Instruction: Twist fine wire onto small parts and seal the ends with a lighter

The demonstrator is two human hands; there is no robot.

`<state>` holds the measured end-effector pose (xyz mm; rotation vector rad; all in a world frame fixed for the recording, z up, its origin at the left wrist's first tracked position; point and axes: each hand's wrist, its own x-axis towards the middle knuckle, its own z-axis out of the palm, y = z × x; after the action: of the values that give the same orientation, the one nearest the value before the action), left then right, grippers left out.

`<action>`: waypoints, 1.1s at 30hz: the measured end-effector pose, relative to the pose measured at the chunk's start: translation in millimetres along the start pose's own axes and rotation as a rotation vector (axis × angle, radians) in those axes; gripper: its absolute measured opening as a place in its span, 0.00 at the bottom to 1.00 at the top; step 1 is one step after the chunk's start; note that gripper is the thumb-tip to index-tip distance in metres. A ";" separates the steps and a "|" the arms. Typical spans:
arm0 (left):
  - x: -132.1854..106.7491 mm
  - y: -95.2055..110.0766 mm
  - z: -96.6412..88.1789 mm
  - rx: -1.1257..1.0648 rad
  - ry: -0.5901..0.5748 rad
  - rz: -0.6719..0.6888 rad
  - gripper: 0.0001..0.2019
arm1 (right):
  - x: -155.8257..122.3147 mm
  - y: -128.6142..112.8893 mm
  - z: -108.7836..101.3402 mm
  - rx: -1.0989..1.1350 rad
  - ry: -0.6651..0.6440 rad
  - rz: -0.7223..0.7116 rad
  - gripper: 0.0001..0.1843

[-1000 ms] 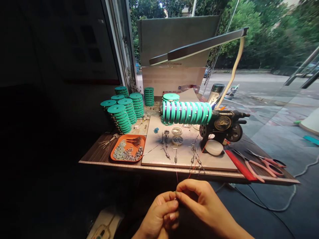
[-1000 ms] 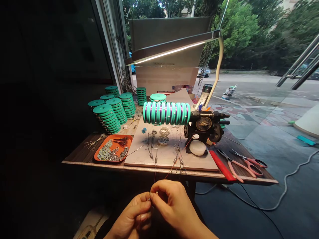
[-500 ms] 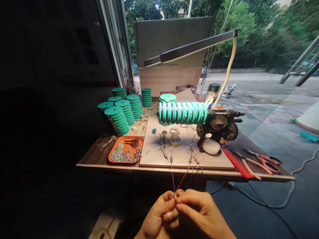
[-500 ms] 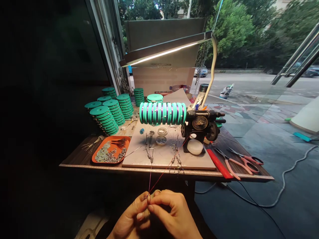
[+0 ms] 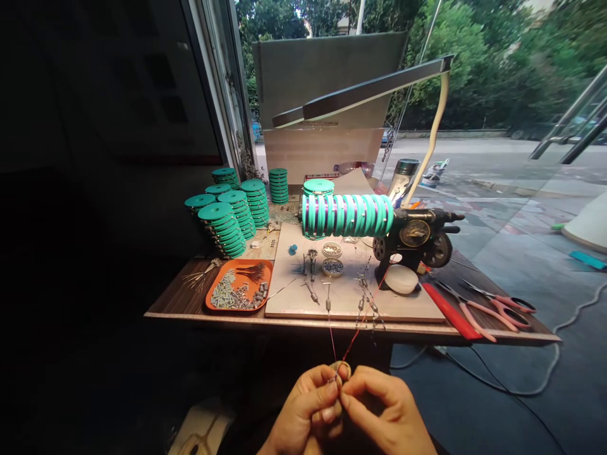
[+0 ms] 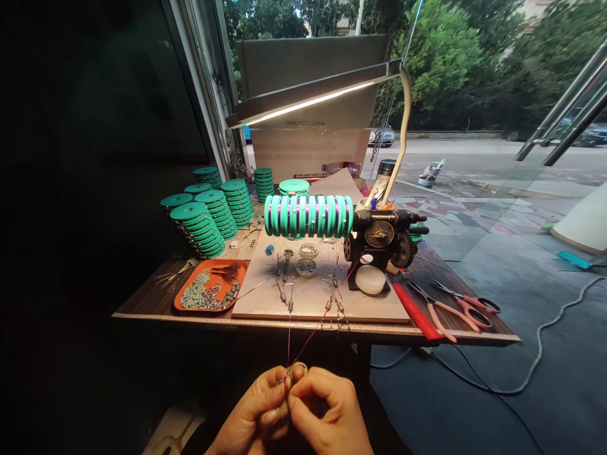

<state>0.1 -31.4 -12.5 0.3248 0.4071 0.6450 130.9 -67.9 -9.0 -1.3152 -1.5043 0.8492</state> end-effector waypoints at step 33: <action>0.2 8.0 9.7 0.413 0.286 0.042 0.07 | 16.9 3.1 -27.4 -0.498 -0.072 -0.323 0.15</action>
<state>0.7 -26.9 -0.8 0.6380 0.8132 0.6481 157.9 -52.8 0.4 -1.3398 -2.0032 0.3247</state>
